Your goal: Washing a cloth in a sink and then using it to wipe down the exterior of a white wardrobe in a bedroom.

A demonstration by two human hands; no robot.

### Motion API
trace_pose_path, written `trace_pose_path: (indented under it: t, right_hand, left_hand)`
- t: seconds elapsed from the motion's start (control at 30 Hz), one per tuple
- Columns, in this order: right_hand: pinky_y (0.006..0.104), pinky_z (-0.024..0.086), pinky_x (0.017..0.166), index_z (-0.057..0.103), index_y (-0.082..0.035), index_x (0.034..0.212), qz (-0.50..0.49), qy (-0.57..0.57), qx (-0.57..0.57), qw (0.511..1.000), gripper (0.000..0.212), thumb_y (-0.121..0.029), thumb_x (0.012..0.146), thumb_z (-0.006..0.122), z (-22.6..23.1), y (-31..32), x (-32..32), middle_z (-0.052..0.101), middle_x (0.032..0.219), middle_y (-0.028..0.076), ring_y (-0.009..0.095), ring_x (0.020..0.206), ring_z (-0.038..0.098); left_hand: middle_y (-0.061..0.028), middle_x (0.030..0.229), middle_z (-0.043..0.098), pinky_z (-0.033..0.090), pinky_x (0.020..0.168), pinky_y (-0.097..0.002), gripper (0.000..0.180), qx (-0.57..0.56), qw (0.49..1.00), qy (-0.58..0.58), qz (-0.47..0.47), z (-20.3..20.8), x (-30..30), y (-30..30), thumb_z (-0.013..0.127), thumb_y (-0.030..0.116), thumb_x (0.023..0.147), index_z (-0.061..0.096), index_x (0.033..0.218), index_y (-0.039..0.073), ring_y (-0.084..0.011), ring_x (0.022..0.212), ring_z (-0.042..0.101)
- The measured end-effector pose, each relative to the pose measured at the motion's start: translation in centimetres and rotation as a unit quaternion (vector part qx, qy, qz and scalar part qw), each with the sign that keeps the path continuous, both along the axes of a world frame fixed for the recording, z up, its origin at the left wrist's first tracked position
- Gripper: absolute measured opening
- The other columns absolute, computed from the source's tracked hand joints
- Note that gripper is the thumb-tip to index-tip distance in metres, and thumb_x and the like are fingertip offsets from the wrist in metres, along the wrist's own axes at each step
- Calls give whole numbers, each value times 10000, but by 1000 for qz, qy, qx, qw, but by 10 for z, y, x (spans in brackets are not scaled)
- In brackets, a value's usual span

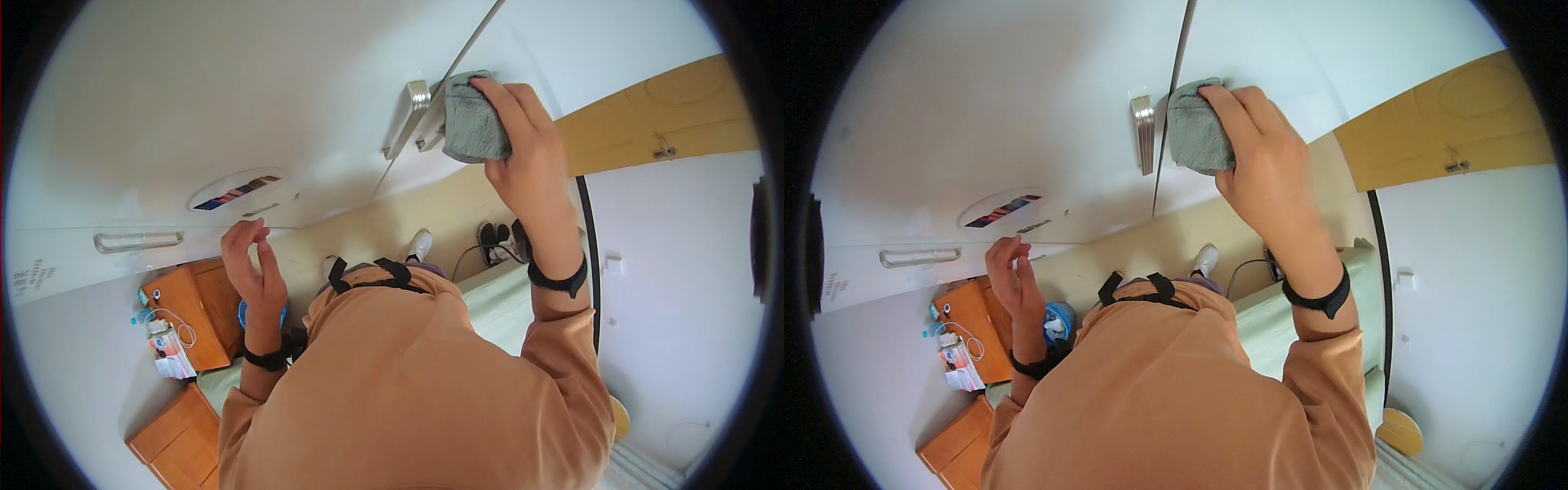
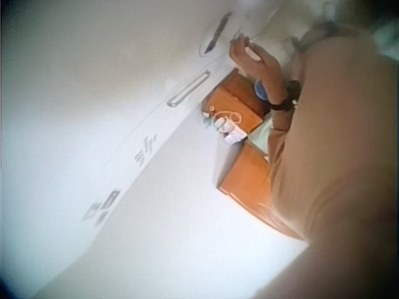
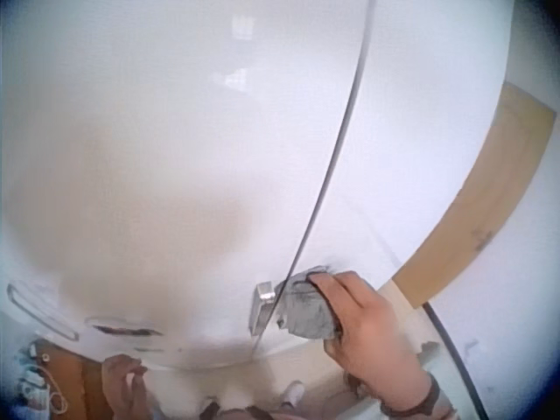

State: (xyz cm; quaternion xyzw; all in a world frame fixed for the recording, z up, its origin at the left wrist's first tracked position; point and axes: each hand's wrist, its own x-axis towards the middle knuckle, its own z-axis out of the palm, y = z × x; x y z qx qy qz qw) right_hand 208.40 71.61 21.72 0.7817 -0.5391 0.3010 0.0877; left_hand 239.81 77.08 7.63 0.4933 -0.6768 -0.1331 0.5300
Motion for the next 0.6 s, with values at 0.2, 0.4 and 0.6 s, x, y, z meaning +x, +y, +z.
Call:
trace_pose_path:
  t: [0.2, 0.4, 0.6]
  right_hand:
    - [369, 491, 658, 575, -41, 1073, -14, 95, -17, 995, 577, 75, 512, 645, 7, 7, 10, 545, 919, 87, 290, 820, 562]
    - [356, 497, 699, 605, -43, 1061, -50, 51, 66, 995, 550, 113, 534, 594, -37, 33, -11, 558, 925, 111, 303, 842, 572]
    - [316, 485, 738, 636, -60, 1064, -61, -103, -115, 986, 562, 133, 545, 541, -13, 23, -3, 569, 922, 142, 300, 850, 590]
  left_hand:
    - [-170, 1007, 543, 495, 704, -314, 286, 10, 1000, 11, -24, 3, 7, 3, 460, -79, 812, 568, 1064, 2, -242, 814, 562]
    - [-172, 1019, 541, 500, 704, -317, 294, 2, 1000, 5, -17, -4, 26, 8, 450, -90, 809, 568, 1062, 1, -243, 837, 555]
    - [-174, 995, 549, 494, 708, -319, 288, 17, 1000, 6, 0, -6, 20, 10, 458, -87, 804, 567, 1057, -1, -245, 829, 554]
